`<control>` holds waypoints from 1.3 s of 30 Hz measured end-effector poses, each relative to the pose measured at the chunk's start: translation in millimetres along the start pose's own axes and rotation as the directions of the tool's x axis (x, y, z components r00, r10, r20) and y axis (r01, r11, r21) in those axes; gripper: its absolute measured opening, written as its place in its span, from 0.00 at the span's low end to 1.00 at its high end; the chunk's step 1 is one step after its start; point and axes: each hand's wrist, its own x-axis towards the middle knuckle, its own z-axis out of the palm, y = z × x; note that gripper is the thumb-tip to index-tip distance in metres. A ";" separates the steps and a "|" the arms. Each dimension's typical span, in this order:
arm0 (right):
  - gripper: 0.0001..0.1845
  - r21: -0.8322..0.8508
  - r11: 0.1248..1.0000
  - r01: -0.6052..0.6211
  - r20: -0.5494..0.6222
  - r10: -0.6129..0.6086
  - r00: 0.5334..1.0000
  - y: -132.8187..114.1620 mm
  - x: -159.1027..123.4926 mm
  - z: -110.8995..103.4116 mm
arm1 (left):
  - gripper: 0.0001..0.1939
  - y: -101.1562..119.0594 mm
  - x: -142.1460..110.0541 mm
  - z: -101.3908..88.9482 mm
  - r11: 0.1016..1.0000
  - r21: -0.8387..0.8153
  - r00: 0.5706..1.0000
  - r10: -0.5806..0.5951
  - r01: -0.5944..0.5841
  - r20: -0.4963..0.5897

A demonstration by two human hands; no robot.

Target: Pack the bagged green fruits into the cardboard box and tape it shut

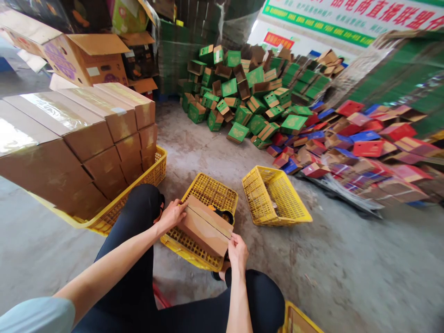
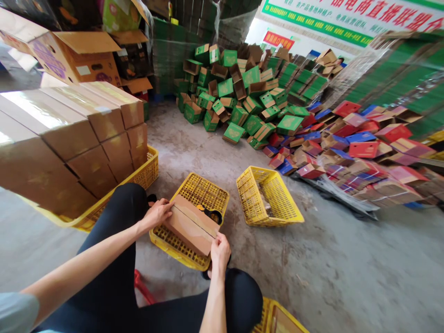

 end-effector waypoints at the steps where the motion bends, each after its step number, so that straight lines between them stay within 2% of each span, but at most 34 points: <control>1: 0.23 -0.005 1.000 -0.001 0.000 0.001 1.000 0.6 0.2 0.3 | 0.26 0.4 -0.5 0.3 1.000 0.004 1.000 -0.002 0.002 -0.003; 24: 0.18 -0.013 1.000 0.016 -0.004 -0.016 1.000 -3.1 0.4 -1.7 | 0.25 4.9 -4.3 5.1 0.999 0.034 1.000 -0.016 0.017 -0.026; 31: 0.16 -0.013 1.000 0.000 0.002 0.000 1.000 -2.7 0.5 -0.3 | 0.23 1.5 -2.5 7.1 0.999 0.002 0.995 0.047 -0.047 -0.087; 35: 0.16 -0.026 1.000 -0.006 -0.005 0.006 1.000 -3.8 0.1 0.9 | 0.19 -1.2 -0.4 9.4 0.990 -0.128 0.992 0.050 -0.064 -0.113; 39: 0.16 -0.036 0.999 0.001 -0.004 -0.001 1.000 -4.4 -0.5 0.9 | 0.15 -5.7 8.1 12.3 0.947 -0.322 0.988 -0.028 -0.024 -0.154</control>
